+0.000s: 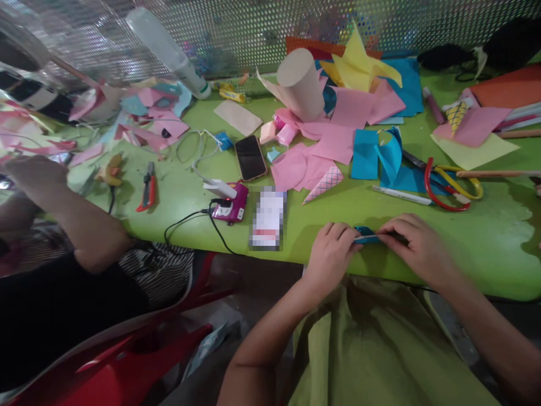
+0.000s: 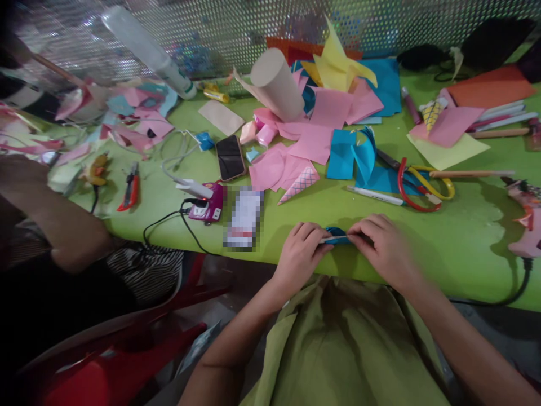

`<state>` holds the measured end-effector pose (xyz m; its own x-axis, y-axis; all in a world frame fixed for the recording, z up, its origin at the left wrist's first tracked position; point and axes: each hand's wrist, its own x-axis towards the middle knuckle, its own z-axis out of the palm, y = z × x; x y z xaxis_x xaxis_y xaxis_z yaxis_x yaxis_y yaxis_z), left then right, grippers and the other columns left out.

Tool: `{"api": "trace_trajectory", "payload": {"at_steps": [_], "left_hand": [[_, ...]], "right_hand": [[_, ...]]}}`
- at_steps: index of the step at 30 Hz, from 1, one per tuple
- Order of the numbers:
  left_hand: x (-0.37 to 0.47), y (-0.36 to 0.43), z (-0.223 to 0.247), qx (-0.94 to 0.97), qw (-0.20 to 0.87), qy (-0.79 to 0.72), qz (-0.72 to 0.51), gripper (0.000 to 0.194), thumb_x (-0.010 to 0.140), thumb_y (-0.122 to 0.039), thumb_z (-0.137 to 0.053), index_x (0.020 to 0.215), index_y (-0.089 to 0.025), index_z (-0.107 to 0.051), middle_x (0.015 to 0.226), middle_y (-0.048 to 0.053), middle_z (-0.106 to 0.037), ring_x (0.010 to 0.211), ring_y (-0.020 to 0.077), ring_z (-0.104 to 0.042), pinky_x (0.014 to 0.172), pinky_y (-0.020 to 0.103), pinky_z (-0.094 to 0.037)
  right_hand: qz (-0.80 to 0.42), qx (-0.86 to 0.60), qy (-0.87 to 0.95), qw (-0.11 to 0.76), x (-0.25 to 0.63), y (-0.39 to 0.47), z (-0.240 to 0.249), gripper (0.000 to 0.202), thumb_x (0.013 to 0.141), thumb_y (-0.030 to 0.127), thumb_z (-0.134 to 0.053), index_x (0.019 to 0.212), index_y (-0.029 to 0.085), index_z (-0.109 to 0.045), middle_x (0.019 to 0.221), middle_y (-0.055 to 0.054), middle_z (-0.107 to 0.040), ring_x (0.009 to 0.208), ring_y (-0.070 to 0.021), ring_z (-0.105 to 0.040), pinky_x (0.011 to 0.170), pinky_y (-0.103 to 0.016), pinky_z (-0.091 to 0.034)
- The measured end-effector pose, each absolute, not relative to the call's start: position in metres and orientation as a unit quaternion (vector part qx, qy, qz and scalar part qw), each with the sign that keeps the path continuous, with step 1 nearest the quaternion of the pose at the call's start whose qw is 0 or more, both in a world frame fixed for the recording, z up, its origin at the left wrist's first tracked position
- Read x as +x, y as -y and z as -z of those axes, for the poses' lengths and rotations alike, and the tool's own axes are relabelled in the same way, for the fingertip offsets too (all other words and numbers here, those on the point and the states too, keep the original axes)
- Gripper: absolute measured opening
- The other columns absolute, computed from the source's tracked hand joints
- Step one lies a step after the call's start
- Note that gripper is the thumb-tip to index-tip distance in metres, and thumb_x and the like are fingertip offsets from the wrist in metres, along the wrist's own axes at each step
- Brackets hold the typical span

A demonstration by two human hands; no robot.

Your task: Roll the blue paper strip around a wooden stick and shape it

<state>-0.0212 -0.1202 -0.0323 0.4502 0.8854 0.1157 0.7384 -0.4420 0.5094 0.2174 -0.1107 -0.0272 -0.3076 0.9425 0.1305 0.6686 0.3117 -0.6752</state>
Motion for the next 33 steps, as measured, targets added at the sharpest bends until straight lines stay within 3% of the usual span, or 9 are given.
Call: {"api": "trace_trajectory", "payload": {"at_steps": [5,14,20,24,33], "left_hand": [[-0.027,0.120,0.032,0.824,0.222,-0.483,-0.194,0.004,0.105,-0.024,-0.071,0.108,-0.022,-0.072,0.109,0.005,-0.077,0.102,0.0244,-0.070,0.094,0.042,-0.057],[-0.037,0.126,0.028,0.823,0.219,-0.486,-0.198,0.005,0.103,-0.021,-0.073,0.106,-0.024,-0.074,0.107,0.005,-0.076,0.101,0.0230,-0.070,0.090,0.039,-0.056],[-0.024,0.134,0.027,0.828,0.172,-0.505,-0.176,0.021,0.106,-0.043,-0.070,0.115,-0.024,-0.073,0.116,0.007,-0.077,0.103,0.0260,-0.064,0.087,0.042,-0.049],[-0.015,0.136,0.033,0.806,0.146,-0.540,-0.196,0.021,0.112,-0.036,-0.060,0.100,-0.025,-0.072,0.105,0.004,-0.078,0.097,0.0237,-0.063,0.083,0.040,-0.042],[-0.015,0.135,0.036,0.805,0.162,-0.536,-0.195,0.014,0.106,-0.039,-0.072,0.103,-0.025,-0.072,0.109,0.004,-0.080,0.099,0.0248,-0.064,0.084,0.041,-0.042]], "right_hand": [[-0.237,-0.528,0.774,0.257,0.221,0.114,0.030,0.030,0.111,0.049,-0.058,0.095,0.027,-0.070,0.096,-0.008,-0.077,0.096,-0.0308,-0.071,0.080,-0.044,-0.054],[-0.242,-0.532,0.767,0.266,0.223,0.116,0.032,0.024,0.110,0.042,-0.061,0.093,0.027,-0.069,0.096,-0.008,-0.077,0.094,-0.0299,-0.071,0.080,-0.044,-0.055],[-0.259,-0.534,0.760,0.264,0.220,0.117,0.029,0.022,0.108,0.037,-0.063,0.088,0.026,-0.064,0.089,-0.006,-0.071,0.086,-0.0274,-0.067,0.074,-0.041,-0.051],[-0.263,-0.525,0.765,0.264,0.219,0.116,0.027,0.022,0.107,0.035,-0.065,0.087,0.026,-0.065,0.088,-0.005,-0.072,0.086,-0.0269,-0.067,0.075,-0.041,-0.051],[-0.276,-0.514,0.769,0.262,0.220,0.114,0.026,0.021,0.108,0.038,-0.063,0.094,0.027,-0.073,0.094,-0.006,-0.077,0.093,-0.0280,-0.071,0.080,-0.044,-0.055]]}}
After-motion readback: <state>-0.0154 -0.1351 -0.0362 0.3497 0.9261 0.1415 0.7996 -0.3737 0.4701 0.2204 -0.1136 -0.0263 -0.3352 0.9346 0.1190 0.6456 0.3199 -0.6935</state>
